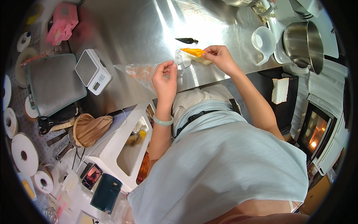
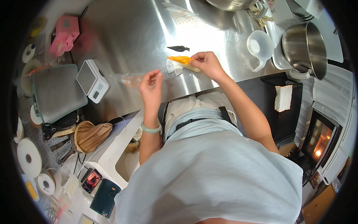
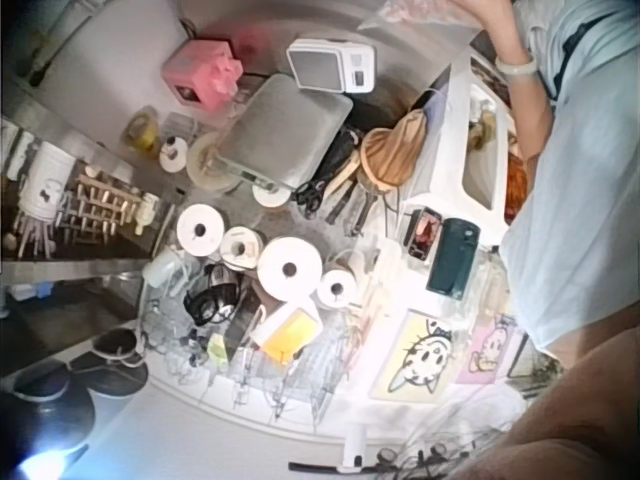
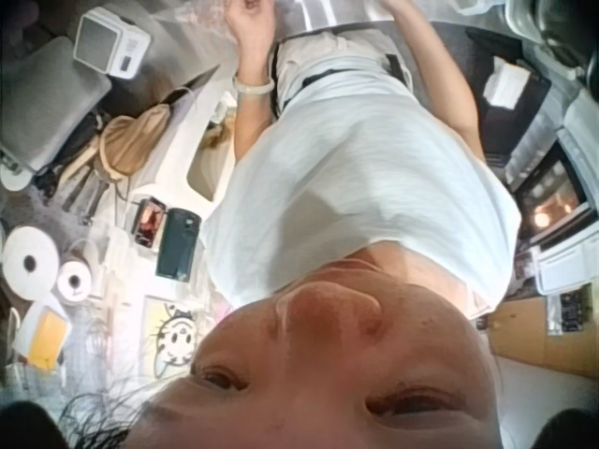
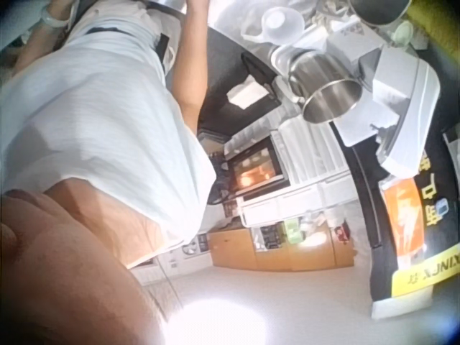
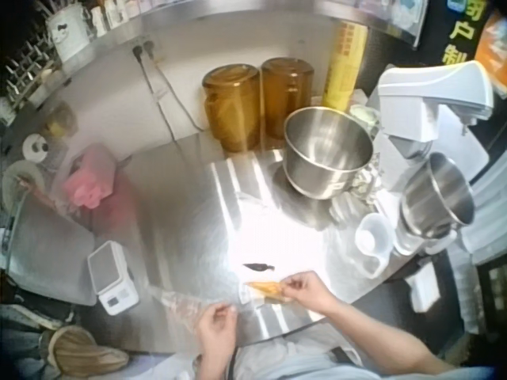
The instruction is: The person retrieves a small bag of frosting from a freezer and takes it to a workspace. They then use shears to open a second bag and transfer yellow frosting into a larger piping bag.
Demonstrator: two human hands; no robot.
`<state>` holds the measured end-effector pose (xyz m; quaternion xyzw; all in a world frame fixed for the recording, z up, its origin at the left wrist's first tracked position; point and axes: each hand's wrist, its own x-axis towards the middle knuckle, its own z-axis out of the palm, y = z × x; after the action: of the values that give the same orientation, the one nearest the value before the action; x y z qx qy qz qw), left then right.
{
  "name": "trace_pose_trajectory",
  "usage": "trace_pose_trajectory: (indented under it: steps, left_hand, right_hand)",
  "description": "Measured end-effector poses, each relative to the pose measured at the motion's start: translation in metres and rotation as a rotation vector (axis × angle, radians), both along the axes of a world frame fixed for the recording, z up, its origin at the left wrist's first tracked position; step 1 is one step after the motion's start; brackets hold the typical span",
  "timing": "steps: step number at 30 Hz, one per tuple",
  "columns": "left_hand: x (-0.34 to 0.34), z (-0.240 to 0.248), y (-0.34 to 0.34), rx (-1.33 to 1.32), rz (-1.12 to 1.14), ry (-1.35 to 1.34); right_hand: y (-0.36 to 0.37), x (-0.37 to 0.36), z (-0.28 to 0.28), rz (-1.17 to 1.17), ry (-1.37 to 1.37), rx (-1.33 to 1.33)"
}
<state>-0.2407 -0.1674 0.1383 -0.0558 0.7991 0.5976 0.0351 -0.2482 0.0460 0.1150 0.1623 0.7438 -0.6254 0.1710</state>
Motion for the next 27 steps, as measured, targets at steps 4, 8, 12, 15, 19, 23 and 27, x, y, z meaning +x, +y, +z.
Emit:
trace_pose_trajectory:
  steps: [4, 8, 12, 15, 19, 23, 27]
  left_hand:
    - [-0.008, -0.005, -0.002, 0.107, 0.072, -0.058]
    - [-0.02, 0.007, -0.007, -0.062, -0.11, 0.028]
    - [-0.025, 0.011, -0.003, -0.221, -0.309, 0.014]
    - [-0.026, 0.007, 0.002, -0.263, -0.356, -0.007]
    - [-0.03, -0.007, 0.006, -0.219, -0.384, -0.049]
    - [-0.038, -0.03, 0.004, -0.188, -0.329, -0.11]
    - [-0.045, -0.047, 0.001, -0.37, -0.382, -0.084]
  right_hand:
    - [-0.005, 0.017, 0.004, 0.041, 0.213, 0.18]
    - [-0.005, 0.025, 0.022, 0.153, 0.408, 0.464]
    - [-0.005, 0.028, 0.028, 0.2, 0.493, 0.523]
    - [-0.005, 0.031, 0.027, 0.2, 0.516, 0.517]
    - [-0.001, 0.035, 0.023, 0.194, 0.512, 0.533]
    - [0.009, 0.045, 0.019, 0.168, 0.464, 0.556]
    - [0.028, 0.062, 0.015, 0.093, 0.384, 0.551]
